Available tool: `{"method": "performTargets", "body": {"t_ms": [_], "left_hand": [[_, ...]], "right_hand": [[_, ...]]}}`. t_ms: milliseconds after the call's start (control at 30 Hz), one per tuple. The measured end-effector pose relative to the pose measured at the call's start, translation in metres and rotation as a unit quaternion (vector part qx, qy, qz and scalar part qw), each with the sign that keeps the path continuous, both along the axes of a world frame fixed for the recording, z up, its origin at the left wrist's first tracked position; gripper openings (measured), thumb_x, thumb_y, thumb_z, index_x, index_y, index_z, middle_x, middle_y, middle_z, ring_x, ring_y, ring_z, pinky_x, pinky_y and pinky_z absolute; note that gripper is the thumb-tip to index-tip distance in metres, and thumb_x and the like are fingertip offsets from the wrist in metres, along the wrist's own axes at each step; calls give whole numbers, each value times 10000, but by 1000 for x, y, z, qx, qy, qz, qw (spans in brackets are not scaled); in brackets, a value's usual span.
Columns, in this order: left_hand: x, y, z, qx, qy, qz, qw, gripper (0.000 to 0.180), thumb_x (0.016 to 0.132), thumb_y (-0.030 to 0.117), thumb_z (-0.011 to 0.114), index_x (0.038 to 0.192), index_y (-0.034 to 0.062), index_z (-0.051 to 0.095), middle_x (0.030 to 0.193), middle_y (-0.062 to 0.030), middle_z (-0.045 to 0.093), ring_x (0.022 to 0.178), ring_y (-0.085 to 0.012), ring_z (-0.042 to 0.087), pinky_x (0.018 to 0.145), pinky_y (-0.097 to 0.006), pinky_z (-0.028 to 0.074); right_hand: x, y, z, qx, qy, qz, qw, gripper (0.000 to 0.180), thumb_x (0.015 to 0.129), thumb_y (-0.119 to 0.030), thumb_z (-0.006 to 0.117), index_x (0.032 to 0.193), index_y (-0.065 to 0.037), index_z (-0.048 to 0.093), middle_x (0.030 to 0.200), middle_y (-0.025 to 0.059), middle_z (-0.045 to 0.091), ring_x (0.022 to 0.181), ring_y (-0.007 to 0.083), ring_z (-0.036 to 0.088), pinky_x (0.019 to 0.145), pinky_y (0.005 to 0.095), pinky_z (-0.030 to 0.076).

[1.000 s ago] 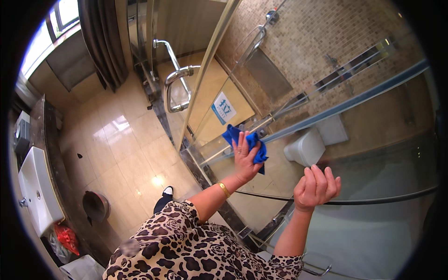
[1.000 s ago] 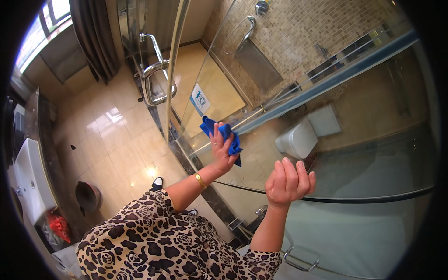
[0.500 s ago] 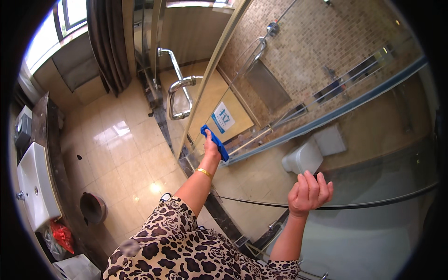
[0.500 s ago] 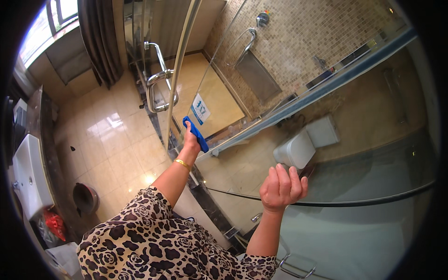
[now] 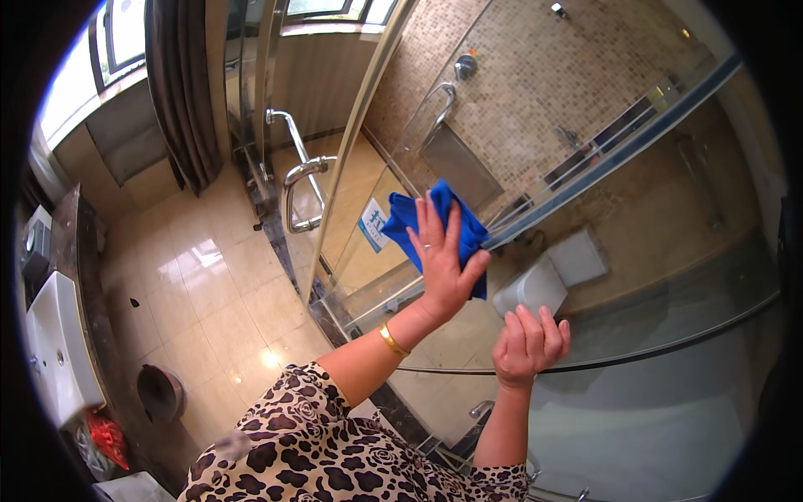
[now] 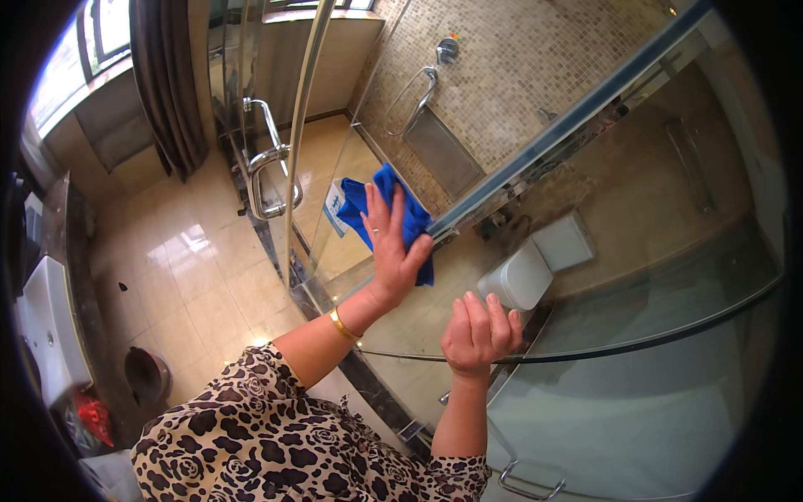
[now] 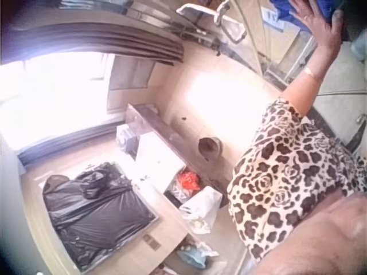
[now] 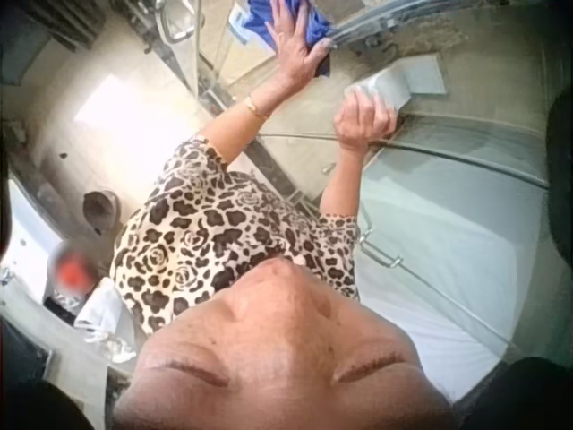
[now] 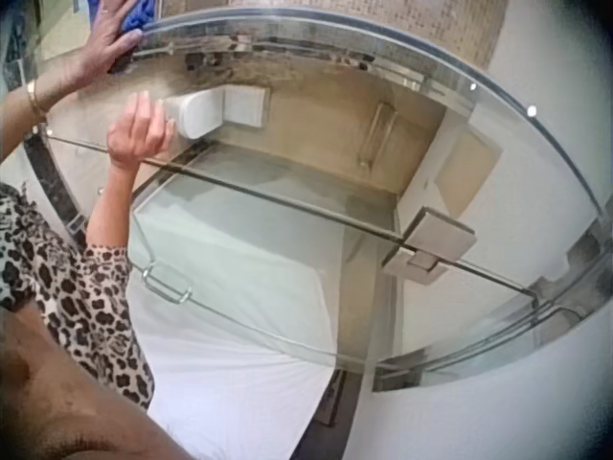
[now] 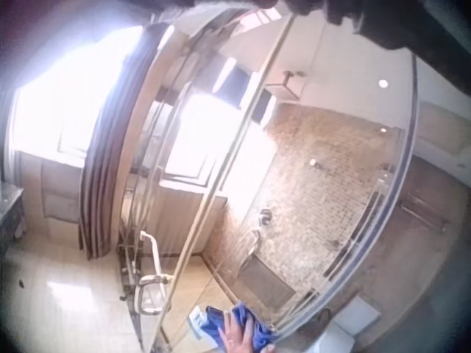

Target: The person wipes a white toilet seat and lid with a blue cloth, then cleans a large frosted glass panel and a metal shower handle. The person uses the cloth to wipe different sections of the glass and handle in a systematic manner.

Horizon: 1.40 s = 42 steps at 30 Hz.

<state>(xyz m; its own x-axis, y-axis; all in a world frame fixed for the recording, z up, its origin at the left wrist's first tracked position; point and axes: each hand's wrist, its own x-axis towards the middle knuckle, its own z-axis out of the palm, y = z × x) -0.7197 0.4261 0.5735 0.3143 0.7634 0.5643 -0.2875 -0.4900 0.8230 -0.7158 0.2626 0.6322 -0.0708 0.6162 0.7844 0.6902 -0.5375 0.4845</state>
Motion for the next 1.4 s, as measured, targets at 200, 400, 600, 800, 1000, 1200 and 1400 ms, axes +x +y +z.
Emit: {"method": "performTargets", "body": {"t_ms": [200,400,600,800,1000,1200,1400], "left_hand": [[-20,-15,-38,205,13,-66,976,637,841,492,602,1315,70,555,1562,-247,192,1457,-439,126,1113,-633,62],[-9,22,-31,348,-31,-14,937,504,635,180,766,1129,140,670,1487,-250,337,1375,-440,332,1097,-582,268],[-13,44,28,358,-122,-102,920,524,763,417,746,1167,93,668,1539,-309,178,1420,-507,181,1140,-563,159],[-4,54,23,365,-64,-14,929,538,617,408,792,1119,231,714,1545,-320,151,1419,-518,163,1148,-555,157],[-3,48,30,298,-29,47,953,481,733,490,720,1163,276,696,1555,-277,199,1442,-491,125,1107,-630,70],[-8,8,5,306,-17,13,952,493,743,429,700,1132,127,670,1459,-254,392,1385,-464,298,1109,-622,119],[-6,32,27,490,-102,-42,865,340,752,247,651,1074,140,664,1384,-165,519,1272,-362,487,1067,-567,303]], "right_hand": [[0,3,-1,10,-1,5,1000,68,825,-119,639,793,-161,682,932,-40,677,1061,195,583,1043,430,345],[1,0,-2,12,-2,10,1000,70,795,-94,651,805,-156,683,945,-33,674,1055,213,588,1039,439,350],[3,2,-6,22,2,11,1000,63,796,-112,670,769,-168,679,928,-43,672,1049,187,590,1037,421,357],[2,4,-5,28,4,19,999,55,794,-131,685,760,-174,676,925,-49,671,1036,167,592,1040,404,358],[-1,1,-5,21,6,19,1000,65,774,-95,661,757,-154,681,915,-36,671,1055,196,587,1044,422,348],[-2,3,-7,26,22,19,999,67,771,-98,656,763,-160,679,906,-37,670,1051,190,587,1052,413,336],[-2,2,-4,22,12,6,1000,55,798,-136,634,781,-170,674,909,-38,660,1035,162,589,1041,399,352]]}}
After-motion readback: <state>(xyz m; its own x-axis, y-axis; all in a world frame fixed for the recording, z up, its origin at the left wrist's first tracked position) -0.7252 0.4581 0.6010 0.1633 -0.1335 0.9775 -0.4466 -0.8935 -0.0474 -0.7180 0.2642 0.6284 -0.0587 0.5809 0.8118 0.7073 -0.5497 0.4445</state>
